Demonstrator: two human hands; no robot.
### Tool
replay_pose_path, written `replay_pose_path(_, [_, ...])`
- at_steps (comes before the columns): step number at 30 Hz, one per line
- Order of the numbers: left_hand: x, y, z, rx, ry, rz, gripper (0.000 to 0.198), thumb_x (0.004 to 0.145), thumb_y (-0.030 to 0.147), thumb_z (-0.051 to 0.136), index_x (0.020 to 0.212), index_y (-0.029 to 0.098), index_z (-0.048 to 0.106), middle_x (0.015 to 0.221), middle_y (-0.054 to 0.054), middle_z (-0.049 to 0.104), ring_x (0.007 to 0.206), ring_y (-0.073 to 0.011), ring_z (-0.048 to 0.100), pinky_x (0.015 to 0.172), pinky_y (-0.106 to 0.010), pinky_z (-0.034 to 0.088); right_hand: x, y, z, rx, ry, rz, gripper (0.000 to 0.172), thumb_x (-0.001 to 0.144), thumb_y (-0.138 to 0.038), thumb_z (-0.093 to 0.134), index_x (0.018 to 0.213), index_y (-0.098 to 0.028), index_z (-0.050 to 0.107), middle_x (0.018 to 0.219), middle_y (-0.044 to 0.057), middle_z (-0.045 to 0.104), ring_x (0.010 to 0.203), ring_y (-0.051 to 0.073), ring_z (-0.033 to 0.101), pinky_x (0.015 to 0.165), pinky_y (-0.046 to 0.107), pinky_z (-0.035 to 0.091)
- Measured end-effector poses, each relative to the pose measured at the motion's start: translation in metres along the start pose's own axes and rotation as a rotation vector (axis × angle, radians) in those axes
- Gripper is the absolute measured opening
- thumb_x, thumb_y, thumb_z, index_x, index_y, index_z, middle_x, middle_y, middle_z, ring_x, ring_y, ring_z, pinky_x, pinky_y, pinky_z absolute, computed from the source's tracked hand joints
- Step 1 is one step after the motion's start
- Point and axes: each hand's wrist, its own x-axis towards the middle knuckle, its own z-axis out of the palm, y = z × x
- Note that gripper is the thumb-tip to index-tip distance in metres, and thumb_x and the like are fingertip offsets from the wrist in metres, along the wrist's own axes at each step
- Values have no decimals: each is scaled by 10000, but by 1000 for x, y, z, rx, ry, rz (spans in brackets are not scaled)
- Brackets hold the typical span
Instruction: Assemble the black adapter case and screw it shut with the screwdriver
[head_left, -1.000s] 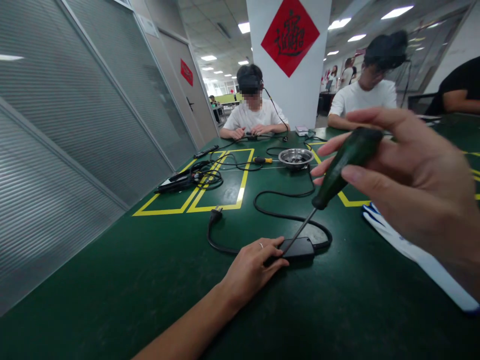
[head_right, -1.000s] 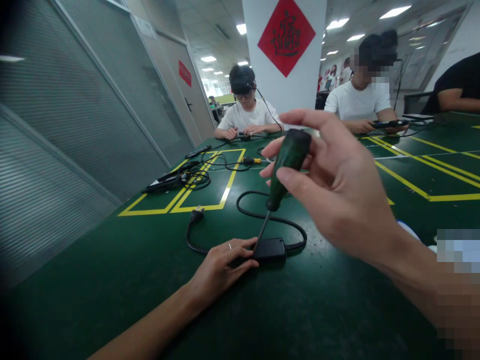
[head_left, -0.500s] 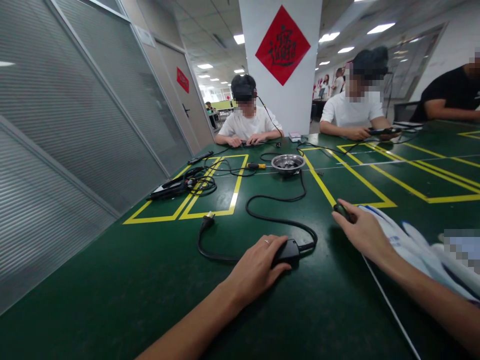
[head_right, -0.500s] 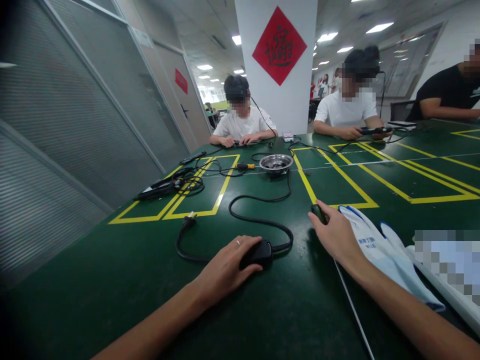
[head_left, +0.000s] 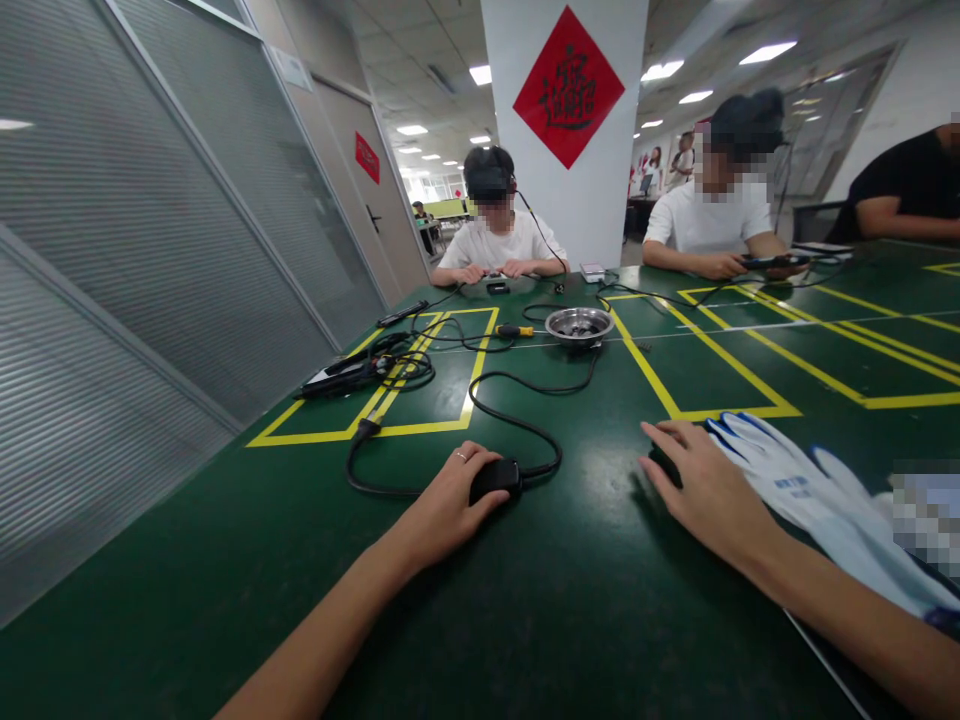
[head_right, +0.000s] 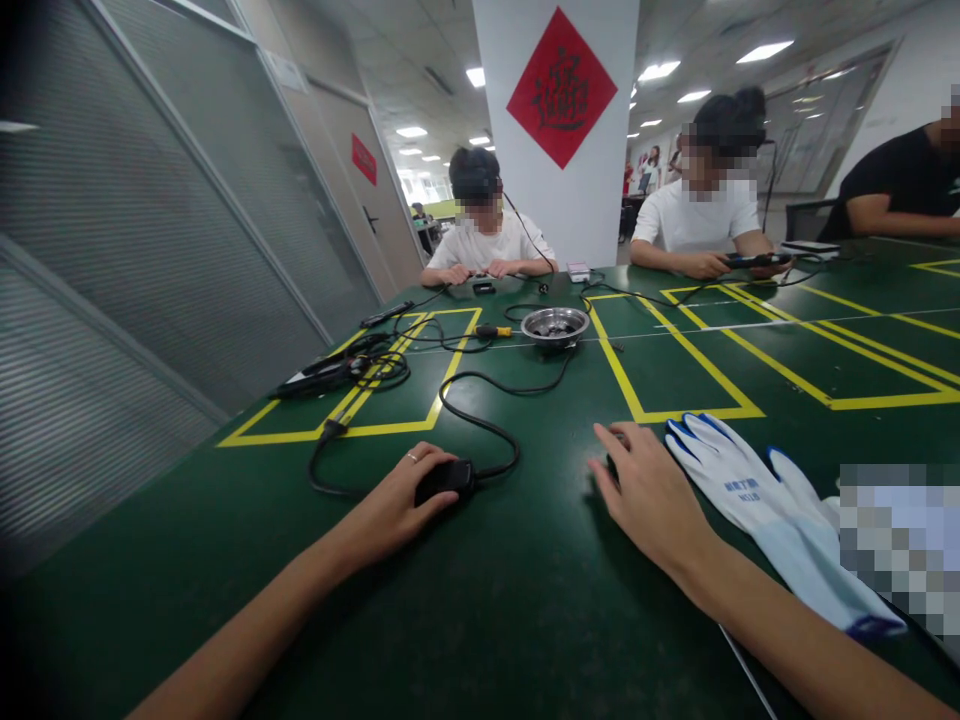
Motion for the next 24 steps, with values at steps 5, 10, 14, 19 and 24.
replay_pose_path(5, [-2, 2, -4, 53, -20, 54, 355, 923, 340, 522, 1265, 248, 497, 1167, -74, 507, 1050, -233, 523, 966, -406, 434, 13, -51, 5, 66, -120, -311, 429, 918, -317, 383, 1337, -259, 455, 1363, 51, 498, 1240, 221, 451, 1045, 442, 394])
replay_pose_path(10, [-3, 3, -10, 25, 21, 82, 374, 892, 323, 575, 1251, 247, 504, 1176, -78, 504, 1064, -240, 521, 960, -406, 441, 21, -75, 40, 109, -188, -423, 443, 911, -259, 385, 1346, -201, 452, 1332, 82, 547, 1241, 248, 471, 1025, 463, 426])
replay_pose_path(14, [-4, 12, -9, -12, 78, 49, 369, 897, 349, 575, 1241, 238, 504, 1161, -71, 514, 1057, -237, 529, 959, -410, 440, 19, -80, 40, 130, -163, -377, 490, 913, -349, 391, 1369, -171, 415, 1366, 116, 507, 1265, 275, 447, 1037, 495, 412])
replay_pose_path(19, [-9, 32, 6, -39, 79, 67, 440, 851, 366, 646, 1244, 246, 488, 1150, -55, 518, 1045, -224, 536, 936, -371, 458, 14, -76, 20, 141, -121, -277, 450, 933, -334, 327, 1345, -181, 424, 1321, 100, 528, 1215, 220, 484, 1037, 435, 422])
replay_pose_path(24, [-10, 42, 14, -12, 64, 54, 443, 838, 373, 658, 1232, 251, 497, 1165, -61, 513, 1048, -236, 543, 936, -395, 467, 12, -34, 22, 89, -117, -177, 434, 904, -233, 369, 1320, -148, 460, 1329, 138, 508, 1252, 267, 445, 1065, 508, 356])
